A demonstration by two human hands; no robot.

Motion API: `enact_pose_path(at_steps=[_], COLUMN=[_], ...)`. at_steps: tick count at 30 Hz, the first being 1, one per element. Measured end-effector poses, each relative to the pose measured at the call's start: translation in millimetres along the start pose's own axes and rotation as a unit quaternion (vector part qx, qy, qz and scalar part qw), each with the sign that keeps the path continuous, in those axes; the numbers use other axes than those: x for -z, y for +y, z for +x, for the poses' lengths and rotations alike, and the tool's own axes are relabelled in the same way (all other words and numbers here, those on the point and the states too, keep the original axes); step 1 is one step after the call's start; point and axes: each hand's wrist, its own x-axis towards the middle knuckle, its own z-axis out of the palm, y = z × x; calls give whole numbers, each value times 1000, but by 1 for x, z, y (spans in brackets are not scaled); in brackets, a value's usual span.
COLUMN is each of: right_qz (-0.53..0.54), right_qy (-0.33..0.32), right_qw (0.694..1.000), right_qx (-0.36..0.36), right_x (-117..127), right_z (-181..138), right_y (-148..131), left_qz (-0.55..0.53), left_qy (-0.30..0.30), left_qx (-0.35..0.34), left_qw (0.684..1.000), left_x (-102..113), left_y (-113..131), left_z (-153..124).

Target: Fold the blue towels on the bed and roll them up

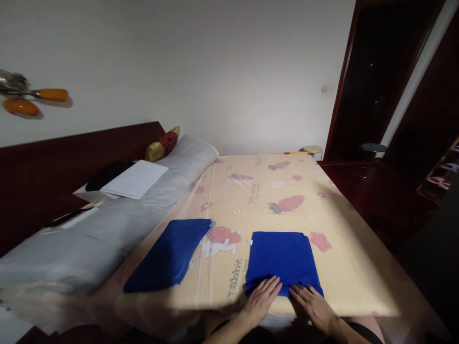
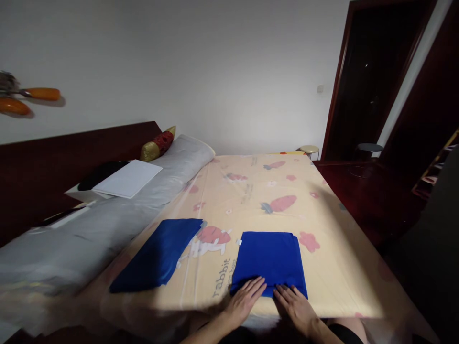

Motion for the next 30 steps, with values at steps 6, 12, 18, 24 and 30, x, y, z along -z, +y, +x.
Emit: enact_pose_path(at_steps=[6,12,18,24,30], right_qz=[45,2,79,86,6], right_qy=[-21,6,-43,-55,-14], right_qw=[993,975,994,991,978], right_qx=[-110,-224,-66,-86,-210], right_x=[0,2,16,8,-1], right_z=[-7,-11,5,4,-15], right_y=[10,24,-16,-10,34], left_qz=[5,82,-24,-87,46], left_qy=[-1,52,-11,-49,18], left_qx=[-13,69,10,-28,99], left_qw=[1000,993,1000,995,994], left_x=[8,15,19,16,18], left_y=[-7,-46,2,14,-54], left_z=[-10,-27,4,10,-26])
